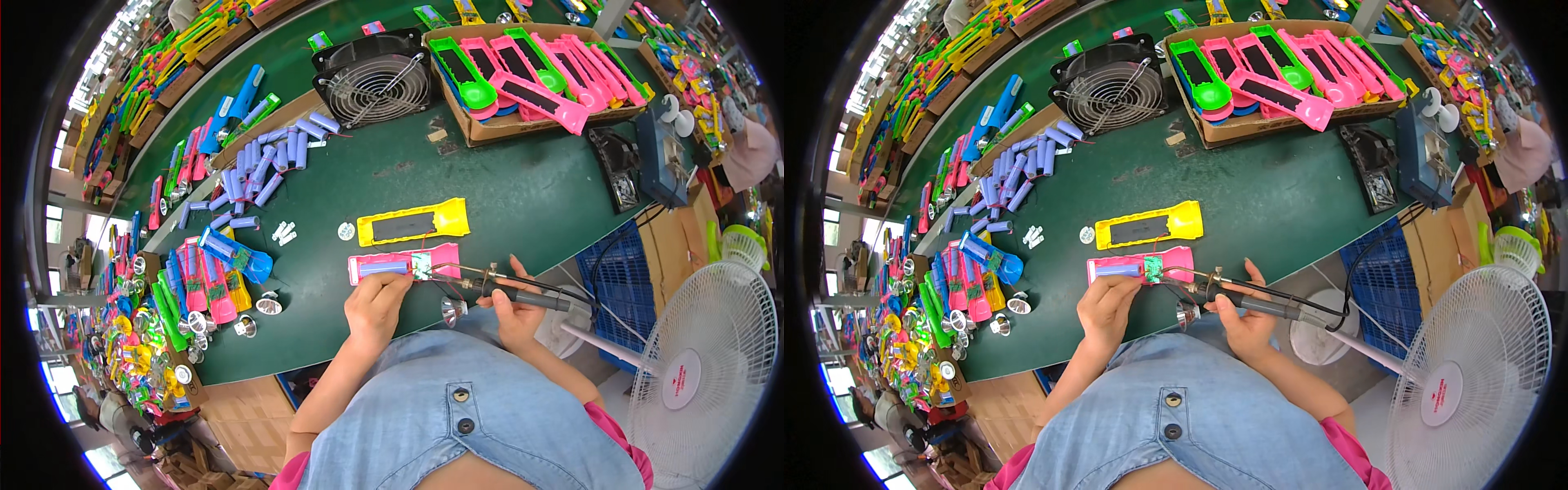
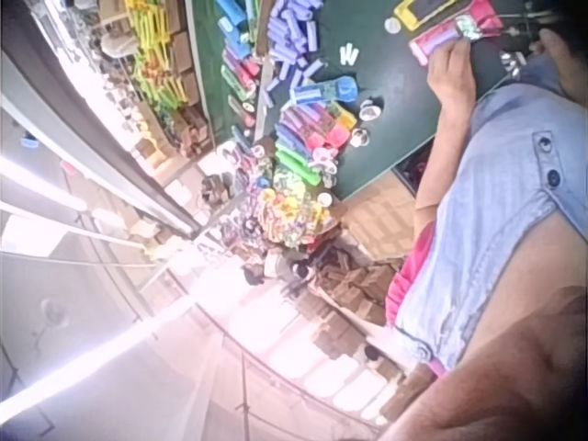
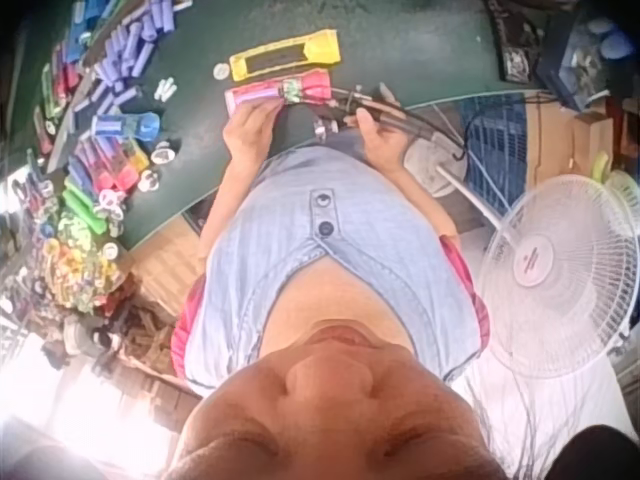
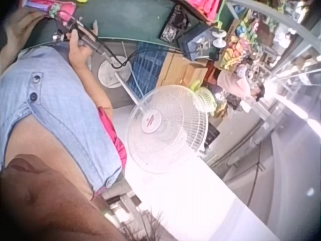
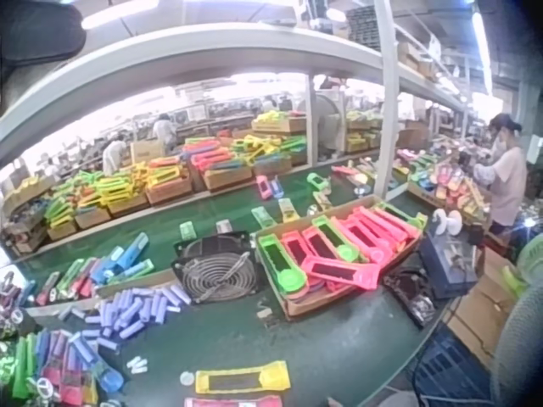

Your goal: The person assembles flashlights by inserting batteries into plastic casings, soldering wiring using a soldering iron, closing the casing halves together, and placing the assembled flashlights onto the upper conveyor belt.

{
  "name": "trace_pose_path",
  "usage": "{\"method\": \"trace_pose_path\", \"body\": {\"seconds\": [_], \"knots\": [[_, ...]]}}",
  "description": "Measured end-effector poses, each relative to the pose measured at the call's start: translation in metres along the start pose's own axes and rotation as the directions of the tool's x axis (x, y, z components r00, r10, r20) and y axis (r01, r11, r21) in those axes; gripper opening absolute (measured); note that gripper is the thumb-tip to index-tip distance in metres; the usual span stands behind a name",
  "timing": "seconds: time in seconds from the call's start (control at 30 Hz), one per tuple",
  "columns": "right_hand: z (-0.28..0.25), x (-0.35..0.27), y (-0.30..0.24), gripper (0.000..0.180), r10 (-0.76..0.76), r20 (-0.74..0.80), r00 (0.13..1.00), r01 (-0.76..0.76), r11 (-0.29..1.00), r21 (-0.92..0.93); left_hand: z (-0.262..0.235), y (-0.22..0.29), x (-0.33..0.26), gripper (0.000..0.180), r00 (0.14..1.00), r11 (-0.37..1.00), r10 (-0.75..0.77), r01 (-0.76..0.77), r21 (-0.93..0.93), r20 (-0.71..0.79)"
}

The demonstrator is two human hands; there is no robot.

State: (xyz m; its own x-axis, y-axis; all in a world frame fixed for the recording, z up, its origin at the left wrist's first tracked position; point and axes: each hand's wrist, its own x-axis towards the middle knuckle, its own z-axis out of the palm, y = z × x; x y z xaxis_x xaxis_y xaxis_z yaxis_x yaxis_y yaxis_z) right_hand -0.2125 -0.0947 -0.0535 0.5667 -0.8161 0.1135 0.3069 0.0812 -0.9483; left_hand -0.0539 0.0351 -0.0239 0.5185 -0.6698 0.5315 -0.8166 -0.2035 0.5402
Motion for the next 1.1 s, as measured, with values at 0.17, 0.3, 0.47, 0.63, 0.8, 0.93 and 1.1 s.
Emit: {"method": "trace_pose_path", "body": {"seconds": [0.17,0.3,0.47,0.63,0.8,0.93,1.1], "knots": [[-0.006,-0.001,-0.001,0.022,0.003,0.086,0.996,0.003,0.997,-0.073,0.001,0.004,0.003,0.023,0.98,0.966,0.16,-0.181,0.183,0.122],[-0.003,0.0,0.001,0.022,-0.031,0.034,0.999,0.033,0.995,-0.092,0.001,0.002,0.003,0.026,0.96,0.939,0.225,-0.26,0.226,0.169],[0.005,0.0,-0.003,0.022,-0.004,-0.004,1.0,0.004,0.999,-0.043,-0.001,0.0,0.003,0.027,0.943,0.932,0.236,-0.288,0.22,0.235],[0.006,0.0,0.0,0.021,0.024,-0.003,1.0,-0.024,0.999,-0.042,-0.001,0.0,0.004,0.027,0.942,0.934,0.243,-0.292,0.208,0.233],[0.003,-0.001,0.007,0.022,-0.008,0.017,1.0,0.01,0.993,-0.122,-0.002,-0.001,0.004,0.027,0.943,0.935,0.246,-0.291,0.2,0.225],[0.006,-0.001,0.006,0.022,0.037,-0.02,0.999,-0.038,0.998,-0.048,-0.002,0.0,0.006,0.027,0.944,0.939,0.244,-0.287,0.19,0.224],[0.002,-0.003,0.001,0.021,0.134,0.026,0.991,-0.134,0.991,-0.018,-0.002,0.001,0.005,0.026,0.945,0.94,0.24,-0.284,0.19,0.223]]}}
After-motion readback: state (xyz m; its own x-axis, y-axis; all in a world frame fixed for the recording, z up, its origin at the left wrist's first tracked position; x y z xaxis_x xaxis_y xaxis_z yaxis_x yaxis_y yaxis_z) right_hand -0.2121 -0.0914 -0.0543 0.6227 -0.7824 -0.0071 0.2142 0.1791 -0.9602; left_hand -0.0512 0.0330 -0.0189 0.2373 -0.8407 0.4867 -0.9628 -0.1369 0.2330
